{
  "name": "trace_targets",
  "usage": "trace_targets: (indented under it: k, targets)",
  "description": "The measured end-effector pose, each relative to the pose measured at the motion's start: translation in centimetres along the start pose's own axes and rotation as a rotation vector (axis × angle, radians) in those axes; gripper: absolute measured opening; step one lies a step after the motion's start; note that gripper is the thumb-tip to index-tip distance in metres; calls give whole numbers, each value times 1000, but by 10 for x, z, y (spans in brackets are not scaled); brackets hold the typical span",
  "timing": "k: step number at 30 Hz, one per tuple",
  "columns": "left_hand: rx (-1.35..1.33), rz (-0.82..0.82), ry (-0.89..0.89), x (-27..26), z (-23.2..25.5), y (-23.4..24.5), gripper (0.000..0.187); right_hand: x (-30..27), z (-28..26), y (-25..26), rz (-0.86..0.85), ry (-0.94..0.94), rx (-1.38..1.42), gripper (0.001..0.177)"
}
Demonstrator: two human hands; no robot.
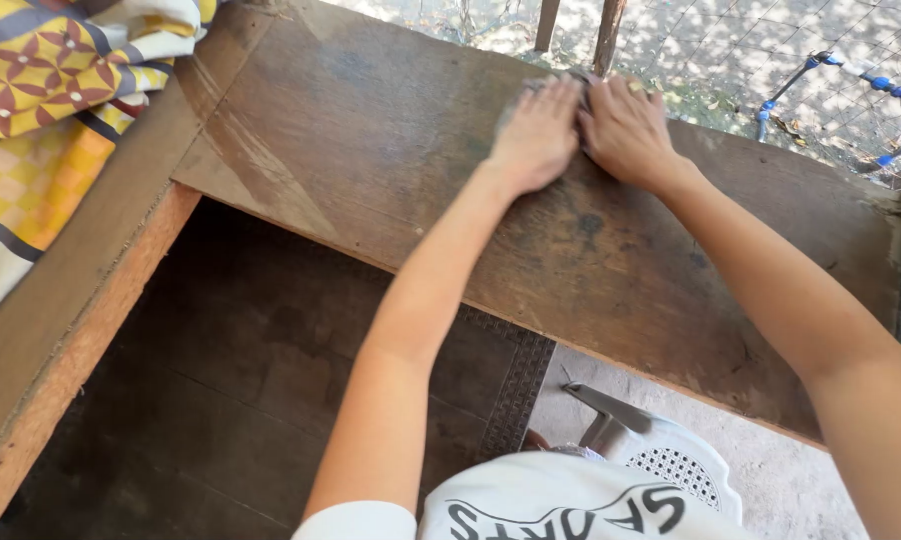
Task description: The person wipes down various mechanical components and plastic housings with a cloth and moves items between a work surface and a storage basket.
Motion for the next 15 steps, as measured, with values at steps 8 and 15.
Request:
trace_targets:
  k: [8, 15]
  targets:
    - [-114, -37, 66, 11, -15, -15, 47, 3, 6, -3, 202, -40, 11, 26]
    - [-33, 3, 35, 17, -27, -31, 52, 13, 11, -16, 285, 3, -29, 23]
Point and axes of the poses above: each hand's wrist, its own x-axis towards the middle knuckle, its own y-axis out of the back of the hand, z = x × y, the point moved 8 cm from there along x, towards the middle knuckle, and after that the axes turned 13 degrees about z, right-handed, at the moved point
